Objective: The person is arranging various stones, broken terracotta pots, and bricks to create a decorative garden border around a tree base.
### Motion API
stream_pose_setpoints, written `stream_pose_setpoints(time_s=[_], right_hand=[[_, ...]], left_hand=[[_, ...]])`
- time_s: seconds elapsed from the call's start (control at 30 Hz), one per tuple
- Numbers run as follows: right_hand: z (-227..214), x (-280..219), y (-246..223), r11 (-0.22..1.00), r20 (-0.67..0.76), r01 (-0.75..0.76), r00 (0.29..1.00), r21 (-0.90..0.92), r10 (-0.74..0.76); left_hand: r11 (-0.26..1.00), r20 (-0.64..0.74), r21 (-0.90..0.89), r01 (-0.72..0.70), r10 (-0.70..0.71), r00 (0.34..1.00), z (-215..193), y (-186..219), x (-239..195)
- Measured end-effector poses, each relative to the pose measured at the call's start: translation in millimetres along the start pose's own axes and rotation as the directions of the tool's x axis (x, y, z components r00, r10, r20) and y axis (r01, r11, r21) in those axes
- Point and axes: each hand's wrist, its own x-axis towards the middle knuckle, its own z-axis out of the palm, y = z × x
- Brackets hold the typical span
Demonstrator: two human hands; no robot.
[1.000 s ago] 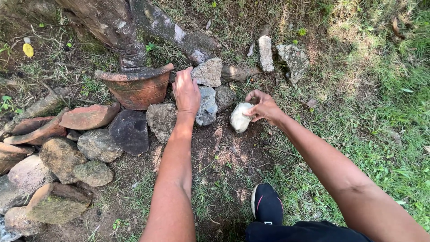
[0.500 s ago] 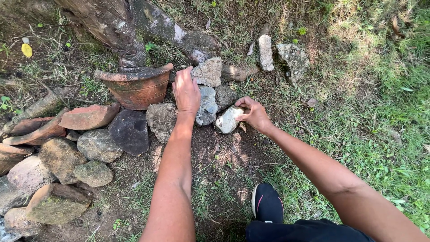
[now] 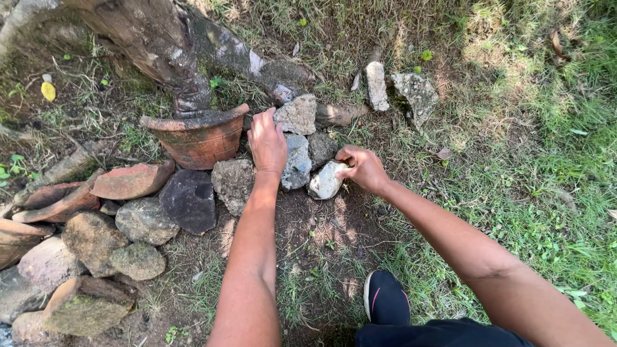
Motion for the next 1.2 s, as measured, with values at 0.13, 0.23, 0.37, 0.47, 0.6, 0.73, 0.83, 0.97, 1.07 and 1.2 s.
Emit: stream_pose_setpoints(time_s=[0.13,0.23,0.37,0.47,0.6,0.73,0.83,0.97,1.07,1.2], right_hand=[[-6,7,5,0.997,0.043,-0.019,0.999,0.072,0.016],[-12,10,10,0.996,0.1,-0.061,0.994,0.065,0.055],[-23,17,21,0.992,0.0,-0.091,0.996,0.088,0.091],[-32,27,42,0.993,-0.17,-0.053,0.983,0.103,0.07],[-49,37,67,0.99,-0.407,-0.049,0.908,0.132,0.099],[-77,37,67,0.986,-0.557,-0.106,0.815,0.13,0.161],[-100,35,66,0.975,-0.664,-0.214,0.721,0.057,0.197],[-113,46,88,0.941,-0.721,-0.333,0.637,0.063,0.273],[-122,51,100,0.929,-0.713,-0.347,0.619,0.128,0.33],[-123,55,99,0.885,-0.608,-0.399,0.648,0.241,0.458]], left_hand=[[1.0,0.008,-0.014,-0.002,0.002,1.0,-2,0,1],[1.0,0.01,-0.01,-0.018,0.018,1.0,-5,2,0],[1.0,0.014,0.0,-0.018,0.018,1.0,-6,4,1],[1.0,0.027,0.002,-0.005,0.005,1.0,-6,4,1],[1.0,0.024,-0.001,0.015,-0.014,1.0,-8,5,2],[1.0,0.01,-0.011,-0.002,0.002,1.0,-9,6,2],[1.0,-0.018,-0.006,-0.023,0.023,1.0,-10,6,1],[1.0,-0.003,0.0,-0.022,0.022,1.0,-10,4,1],[0.999,-0.007,0.0,-0.044,0.044,0.999,-8,4,1],[1.0,0.004,0.016,-0.005,0.005,1.0,-9,7,1]])
